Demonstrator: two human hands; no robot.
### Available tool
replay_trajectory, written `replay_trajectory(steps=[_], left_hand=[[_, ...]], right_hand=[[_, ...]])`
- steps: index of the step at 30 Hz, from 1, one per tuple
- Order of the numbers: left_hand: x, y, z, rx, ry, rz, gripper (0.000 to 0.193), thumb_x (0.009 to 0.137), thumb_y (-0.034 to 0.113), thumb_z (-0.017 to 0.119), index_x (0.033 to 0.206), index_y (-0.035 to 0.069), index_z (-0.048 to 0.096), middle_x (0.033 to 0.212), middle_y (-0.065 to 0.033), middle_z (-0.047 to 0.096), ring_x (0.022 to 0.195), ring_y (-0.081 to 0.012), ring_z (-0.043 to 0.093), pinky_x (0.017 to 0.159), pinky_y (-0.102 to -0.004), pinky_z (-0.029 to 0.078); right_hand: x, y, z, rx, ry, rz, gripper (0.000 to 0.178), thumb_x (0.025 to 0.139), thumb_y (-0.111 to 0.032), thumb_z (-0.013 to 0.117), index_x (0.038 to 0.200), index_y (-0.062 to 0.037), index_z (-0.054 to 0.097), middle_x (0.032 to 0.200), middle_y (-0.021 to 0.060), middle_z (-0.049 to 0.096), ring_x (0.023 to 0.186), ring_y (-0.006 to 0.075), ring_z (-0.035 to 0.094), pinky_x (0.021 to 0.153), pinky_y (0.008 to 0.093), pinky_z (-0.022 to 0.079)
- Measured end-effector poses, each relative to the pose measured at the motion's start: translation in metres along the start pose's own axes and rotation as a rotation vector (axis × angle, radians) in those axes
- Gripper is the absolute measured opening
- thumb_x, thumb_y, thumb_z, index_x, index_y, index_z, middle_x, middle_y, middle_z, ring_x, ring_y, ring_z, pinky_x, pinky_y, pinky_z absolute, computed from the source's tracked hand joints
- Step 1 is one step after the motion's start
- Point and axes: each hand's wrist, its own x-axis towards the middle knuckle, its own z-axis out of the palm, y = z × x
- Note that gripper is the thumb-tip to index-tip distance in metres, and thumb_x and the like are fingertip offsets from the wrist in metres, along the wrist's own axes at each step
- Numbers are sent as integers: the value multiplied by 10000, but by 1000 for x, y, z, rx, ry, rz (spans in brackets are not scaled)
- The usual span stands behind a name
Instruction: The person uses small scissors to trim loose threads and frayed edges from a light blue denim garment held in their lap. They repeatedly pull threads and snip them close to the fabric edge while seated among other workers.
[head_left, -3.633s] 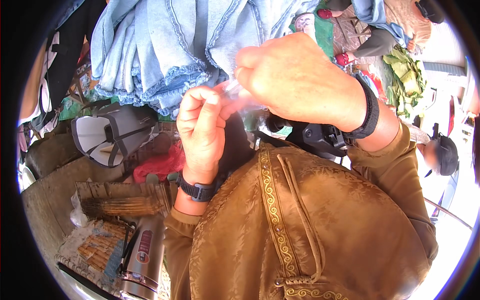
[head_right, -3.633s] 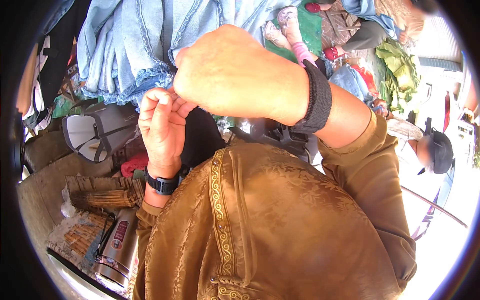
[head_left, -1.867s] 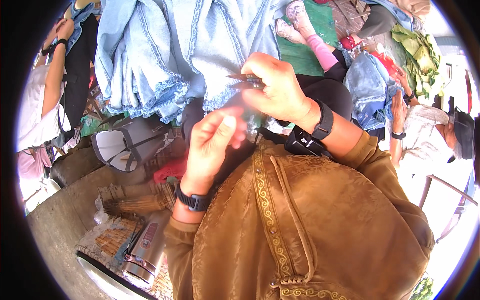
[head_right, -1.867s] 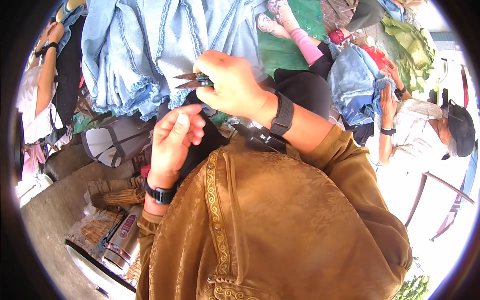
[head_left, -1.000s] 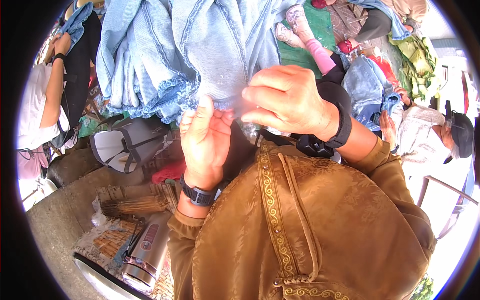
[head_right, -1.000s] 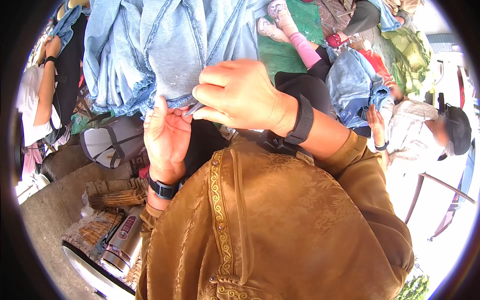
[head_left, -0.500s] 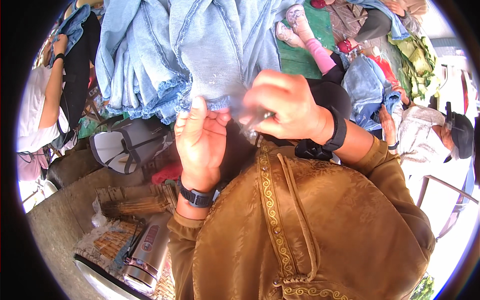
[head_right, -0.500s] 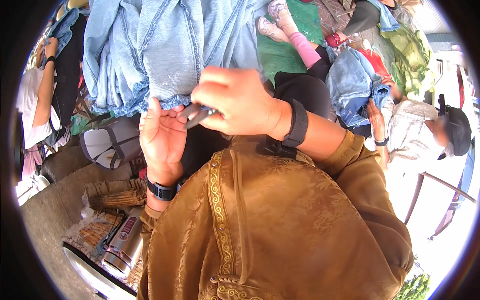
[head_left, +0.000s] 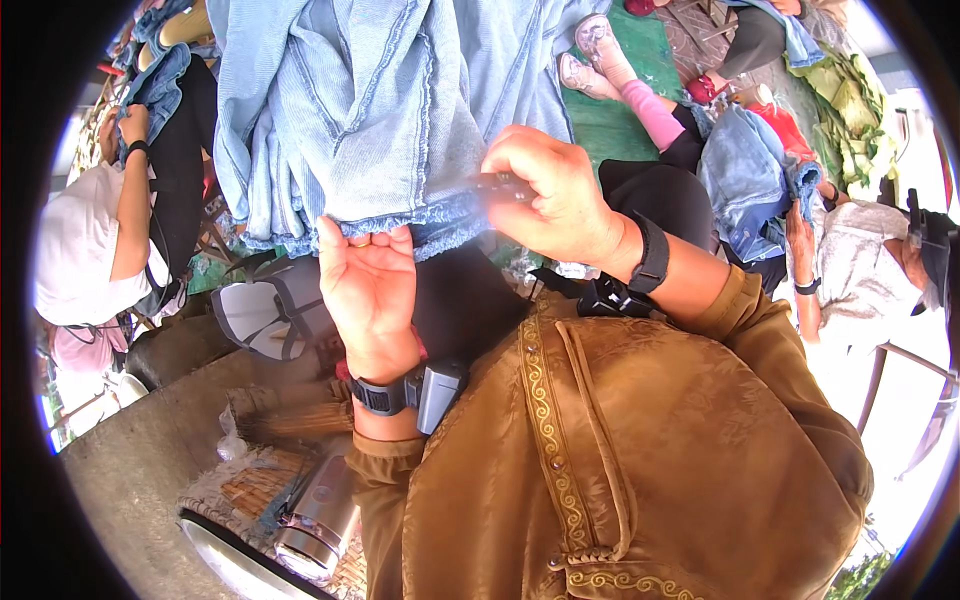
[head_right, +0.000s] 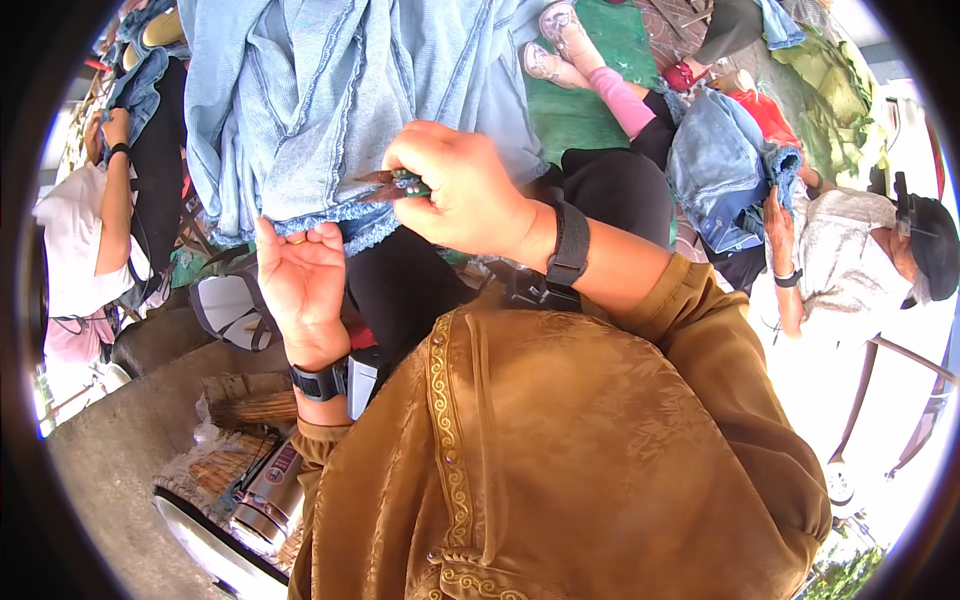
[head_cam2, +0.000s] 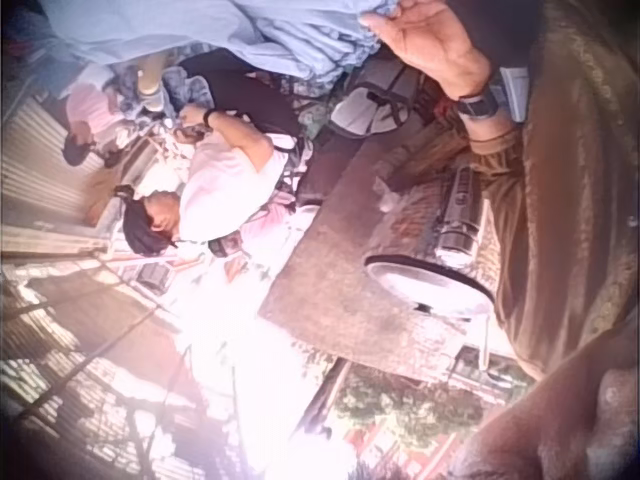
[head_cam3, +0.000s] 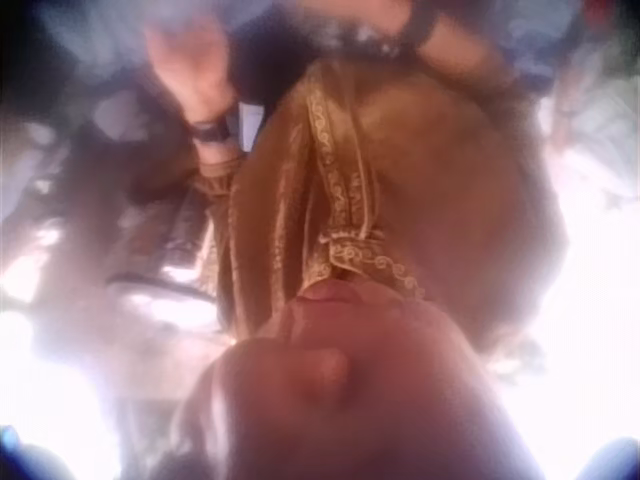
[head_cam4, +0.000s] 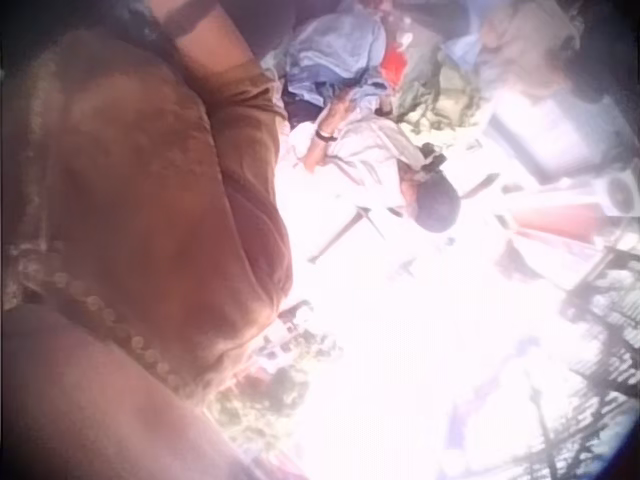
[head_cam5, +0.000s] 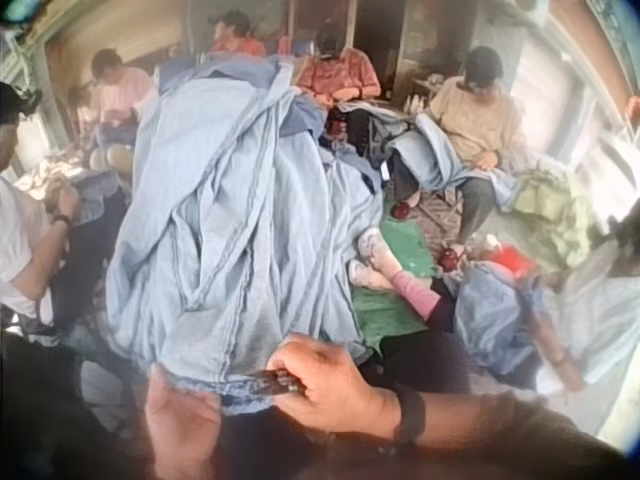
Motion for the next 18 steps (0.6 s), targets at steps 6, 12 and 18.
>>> replay_trajectory(steps=[6, 12, 18], left_hand=[[-15, -21, 27, 207, -70, -62, 181, 895, 231, 600, 846, 58, 616, 805, -48, 637, 809, -190, 598, 777, -367, 492], [-16, -20, 28, 304, -165, 25, 64, 885, 85, 597, 844, 73, 644, 853, -67, 665, 791, -179, 626, 735, -329, 507], [-19, -26, 40, 458, -151, 113, 80, 872, 20, 591, 893, 56, 659, 911, -78, 670, 819, -183, 633, 745, -320, 515]], right_hand=[[3, -4, 1, -15, -18, -39, 210, 623, -10, 621, 809, -25, 525, 719, 99, 506, 590, 289, 510, 521, 344, 411], [7, -14, -12, 91, -136, -50, 214, 674, -22, 689, 853, -13, 574, 780, 82, 563, 674, 226, 554, 587, 298, 444], [20, -20, -15, 93, -177, -38, 158, 702, -13, 673, 845, -20, 606, 739, 79, 591, 688, 235, 587, 593, 306, 453]])
